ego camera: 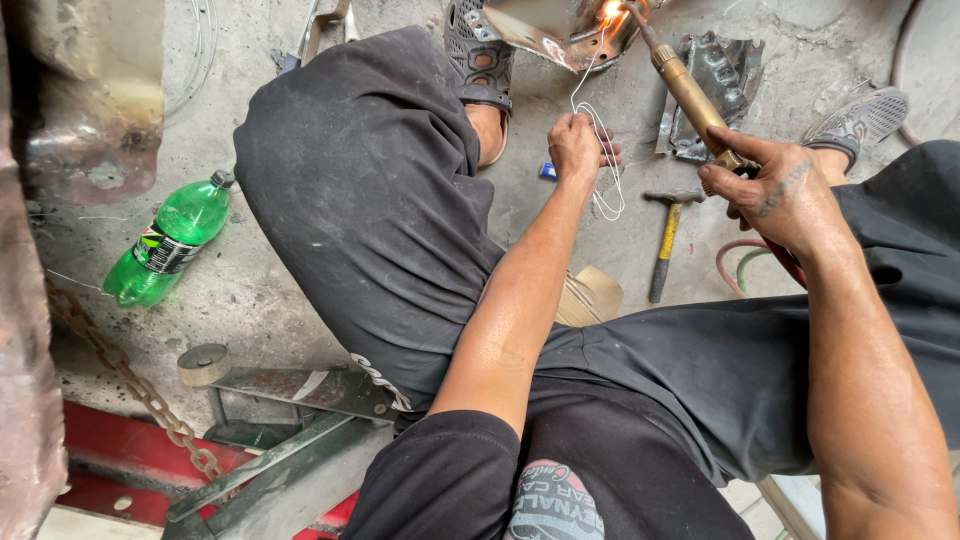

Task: The person sits on the floor and uses a welding torch to heat a metal part while feeding a thin wire into the molten area. They briefly reposition the part with a red clamp and continue welding the same section.

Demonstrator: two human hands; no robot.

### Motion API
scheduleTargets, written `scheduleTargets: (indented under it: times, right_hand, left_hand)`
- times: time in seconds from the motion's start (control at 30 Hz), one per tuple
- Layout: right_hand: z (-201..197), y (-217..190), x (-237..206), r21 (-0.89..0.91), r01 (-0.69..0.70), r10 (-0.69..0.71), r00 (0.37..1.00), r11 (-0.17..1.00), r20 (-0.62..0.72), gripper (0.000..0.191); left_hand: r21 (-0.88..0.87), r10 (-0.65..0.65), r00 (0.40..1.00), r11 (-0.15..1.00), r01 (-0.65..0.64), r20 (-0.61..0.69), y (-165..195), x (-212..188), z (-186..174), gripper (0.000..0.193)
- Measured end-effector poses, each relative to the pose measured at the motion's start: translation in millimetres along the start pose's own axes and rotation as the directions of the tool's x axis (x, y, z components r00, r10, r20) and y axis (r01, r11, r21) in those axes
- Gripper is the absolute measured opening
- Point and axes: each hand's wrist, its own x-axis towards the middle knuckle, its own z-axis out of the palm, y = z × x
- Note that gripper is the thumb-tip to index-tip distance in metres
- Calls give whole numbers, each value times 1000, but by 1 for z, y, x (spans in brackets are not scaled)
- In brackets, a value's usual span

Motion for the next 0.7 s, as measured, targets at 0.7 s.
scheduleTargets:
  times: [0.7]
  right_hand:
    - [-6, -9, 8, -17, 0, 0, 1000, 1000, -4, 57]
  left_hand:
    - [5, 8, 1000, 1000, -8, -2, 8, 7, 3, 27]
